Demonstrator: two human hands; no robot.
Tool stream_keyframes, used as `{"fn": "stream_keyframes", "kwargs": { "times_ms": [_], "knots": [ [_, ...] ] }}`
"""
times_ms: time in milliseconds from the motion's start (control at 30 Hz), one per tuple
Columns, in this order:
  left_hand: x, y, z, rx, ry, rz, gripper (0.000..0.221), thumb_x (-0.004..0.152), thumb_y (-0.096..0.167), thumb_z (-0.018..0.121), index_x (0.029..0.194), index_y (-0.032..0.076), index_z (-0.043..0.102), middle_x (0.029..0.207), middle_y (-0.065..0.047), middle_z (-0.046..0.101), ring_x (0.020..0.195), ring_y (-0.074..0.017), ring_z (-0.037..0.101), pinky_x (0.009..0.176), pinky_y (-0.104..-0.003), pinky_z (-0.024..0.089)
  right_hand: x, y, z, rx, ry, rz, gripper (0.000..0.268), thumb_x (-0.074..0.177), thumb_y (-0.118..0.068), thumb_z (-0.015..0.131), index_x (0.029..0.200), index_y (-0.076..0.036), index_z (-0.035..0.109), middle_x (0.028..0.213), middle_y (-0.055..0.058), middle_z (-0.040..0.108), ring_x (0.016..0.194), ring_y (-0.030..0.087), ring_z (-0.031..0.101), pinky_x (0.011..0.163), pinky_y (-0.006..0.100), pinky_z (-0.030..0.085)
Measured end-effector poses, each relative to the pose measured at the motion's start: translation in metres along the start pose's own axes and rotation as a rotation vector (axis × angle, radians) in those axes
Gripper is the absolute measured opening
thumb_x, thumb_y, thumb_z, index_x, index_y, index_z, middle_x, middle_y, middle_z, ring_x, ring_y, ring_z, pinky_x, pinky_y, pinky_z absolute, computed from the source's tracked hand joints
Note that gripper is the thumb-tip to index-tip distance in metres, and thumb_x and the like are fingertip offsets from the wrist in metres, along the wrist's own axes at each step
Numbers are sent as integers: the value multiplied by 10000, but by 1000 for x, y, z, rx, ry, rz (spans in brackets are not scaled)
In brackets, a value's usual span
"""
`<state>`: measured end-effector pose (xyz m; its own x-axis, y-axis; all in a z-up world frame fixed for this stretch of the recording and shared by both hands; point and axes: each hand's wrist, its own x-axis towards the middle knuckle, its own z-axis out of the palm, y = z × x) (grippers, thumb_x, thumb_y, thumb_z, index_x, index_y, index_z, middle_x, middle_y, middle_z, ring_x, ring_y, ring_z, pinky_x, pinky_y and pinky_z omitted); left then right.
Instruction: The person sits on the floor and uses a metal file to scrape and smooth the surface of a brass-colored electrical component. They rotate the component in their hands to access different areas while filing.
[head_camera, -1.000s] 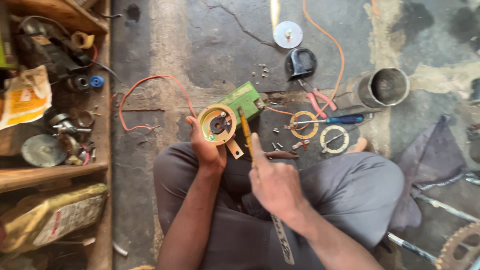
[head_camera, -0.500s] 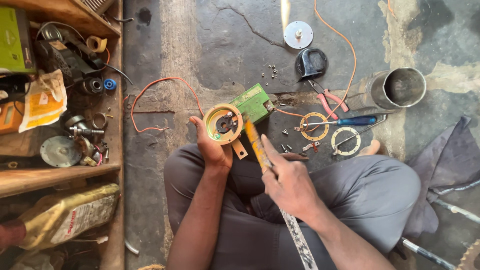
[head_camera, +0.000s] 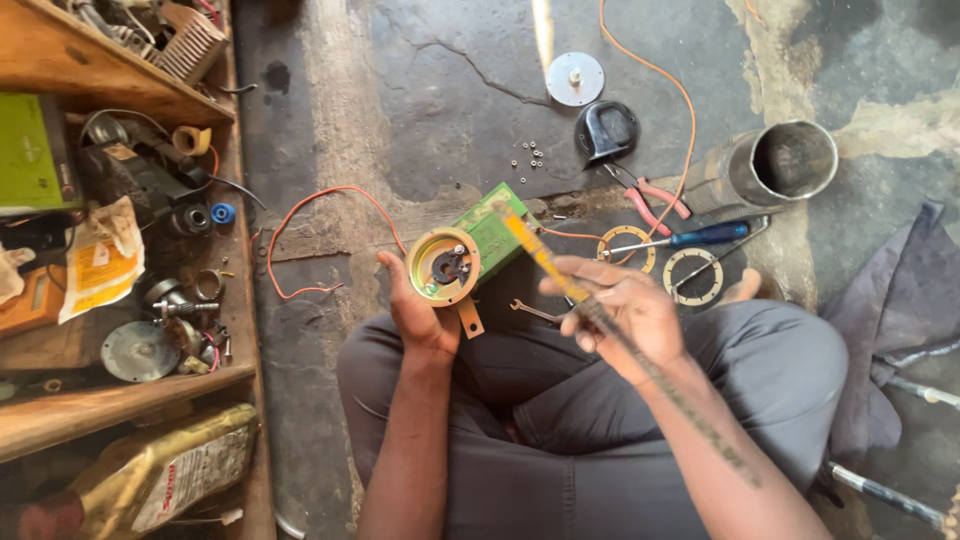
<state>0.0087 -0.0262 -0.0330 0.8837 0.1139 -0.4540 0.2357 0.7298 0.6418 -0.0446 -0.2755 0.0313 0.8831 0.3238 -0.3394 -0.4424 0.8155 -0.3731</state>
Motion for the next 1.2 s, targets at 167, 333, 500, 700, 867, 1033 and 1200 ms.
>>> {"fn": "stream_keyframes", "kwargs": {
  "times_ms": [167,333,500,700,867,1033,1200],
  "knots": [
    [1,1,-1,18,-4,-4,719,1060,600,304,1258,-14,621,1166,-127,704,1049,-240,694,902,-395,584,-2,-1,-7,-81,8,-45,685,732,37,541,1417,47,515,1375,173,653,1040,312,756,648,338,588],
    [1,3,-2,15,-18,-2,692,1070,587,334,1241,-15,630,1142,-129,709,1022,-240,700,884,-394,589,5,17,-16,-791,386,-111,419,1038,-157,589,1320,149,639,1178,343,671,861,419,621,708,383,535],
    [0,8,1,18,-6,-30,687,1051,587,350,1228,-13,636,1143,-121,716,1031,-227,707,915,-381,592,-7,1,0,-1062,187,-647,266,1002,-56,615,1231,79,607,1211,214,614,1002,193,631,857,307,530],
    [-4,11,4,43,-15,-38,693,1048,599,364,1214,-16,638,1122,-122,716,1023,-221,708,917,-382,585,-18,-21,41,-645,237,-645,633,903,-32,544,1509,16,367,1311,228,597,829,229,716,626,337,588],
    [-5,12,8,60,-18,-31,684,1046,594,366,1209,-11,640,1115,-122,718,1015,-224,709,905,-381,586,-18,-23,32,-313,-28,-574,519,1123,-319,484,1519,12,422,994,223,715,729,214,728,595,316,555],
    [-7,13,11,66,-9,-50,681,1047,592,360,1215,-6,639,1112,-120,718,1010,-220,710,898,-376,589,-17,-6,5,-505,193,-343,564,1097,-316,427,1205,207,608,902,204,710,743,189,667,678,300,517],
    [-9,13,11,63,-22,-44,676,1052,585,364,1215,-13,635,1105,-124,718,997,-221,714,875,-378,599,-9,8,5,-670,207,-215,518,1039,-152,568,1492,80,468,855,207,720,558,147,601,502,269,470]
  ]
}}
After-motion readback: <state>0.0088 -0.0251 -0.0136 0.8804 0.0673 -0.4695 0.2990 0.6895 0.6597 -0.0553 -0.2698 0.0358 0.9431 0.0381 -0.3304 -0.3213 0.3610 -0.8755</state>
